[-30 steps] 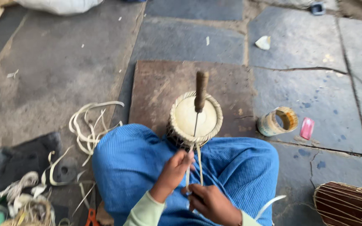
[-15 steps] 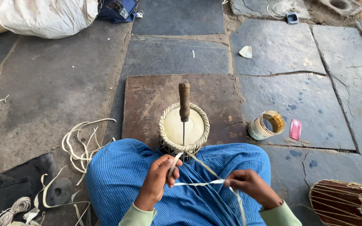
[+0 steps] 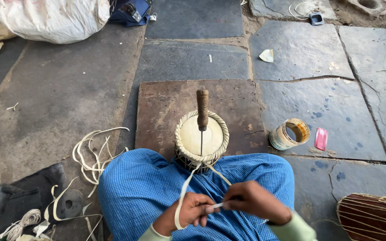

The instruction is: The person sits cross-legged on the ground with a small drum on their lap and laces a flat leather strap around its rim. They thread the strap through the drum's side loops, pull it tight by hand, and use a wooden-handled awl to help tighten and seat the strap around the drum head.

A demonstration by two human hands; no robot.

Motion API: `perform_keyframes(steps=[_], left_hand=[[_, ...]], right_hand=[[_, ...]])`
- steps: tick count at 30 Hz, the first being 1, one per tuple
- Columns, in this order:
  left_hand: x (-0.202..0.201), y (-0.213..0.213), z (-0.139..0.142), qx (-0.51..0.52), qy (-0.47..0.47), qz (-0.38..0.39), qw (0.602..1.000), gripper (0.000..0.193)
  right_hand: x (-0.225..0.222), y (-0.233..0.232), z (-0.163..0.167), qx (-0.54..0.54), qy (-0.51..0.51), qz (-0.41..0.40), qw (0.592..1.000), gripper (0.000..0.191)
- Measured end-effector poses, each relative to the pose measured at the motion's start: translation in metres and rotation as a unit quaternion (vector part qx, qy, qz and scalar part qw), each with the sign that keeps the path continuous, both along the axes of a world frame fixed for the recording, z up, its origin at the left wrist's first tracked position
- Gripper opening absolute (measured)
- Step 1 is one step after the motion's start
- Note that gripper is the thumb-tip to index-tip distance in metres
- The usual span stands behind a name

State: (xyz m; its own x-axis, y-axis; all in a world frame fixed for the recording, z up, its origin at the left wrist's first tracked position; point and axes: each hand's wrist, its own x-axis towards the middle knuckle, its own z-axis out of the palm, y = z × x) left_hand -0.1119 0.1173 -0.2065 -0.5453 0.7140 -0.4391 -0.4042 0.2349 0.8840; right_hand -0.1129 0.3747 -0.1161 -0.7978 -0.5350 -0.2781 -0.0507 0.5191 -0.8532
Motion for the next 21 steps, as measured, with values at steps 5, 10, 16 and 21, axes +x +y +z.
perform_keyframes(steps=[5,10,16,21], left_hand=[[-0.005,-0.017,0.001,0.032,0.002,-0.072,0.997,0.030],[0.004,0.013,0.012,0.110,0.057,-0.024,0.992,0.036],[0.000,0.007,0.030,-0.025,0.043,-0.089,0.995,0.037],[0.003,0.006,0.034,0.025,-0.034,-0.038,0.998,0.038]], right_hand=[[0.000,0.012,0.004,0.112,0.009,-0.093,0.989,0.015],[0.016,-0.010,-0.004,0.052,0.016,-0.002,0.999,0.012],[0.014,-0.007,0.014,0.085,0.024,-0.030,0.996,0.014],[0.016,-0.018,0.011,-0.003,0.050,0.030,0.998,0.011]])
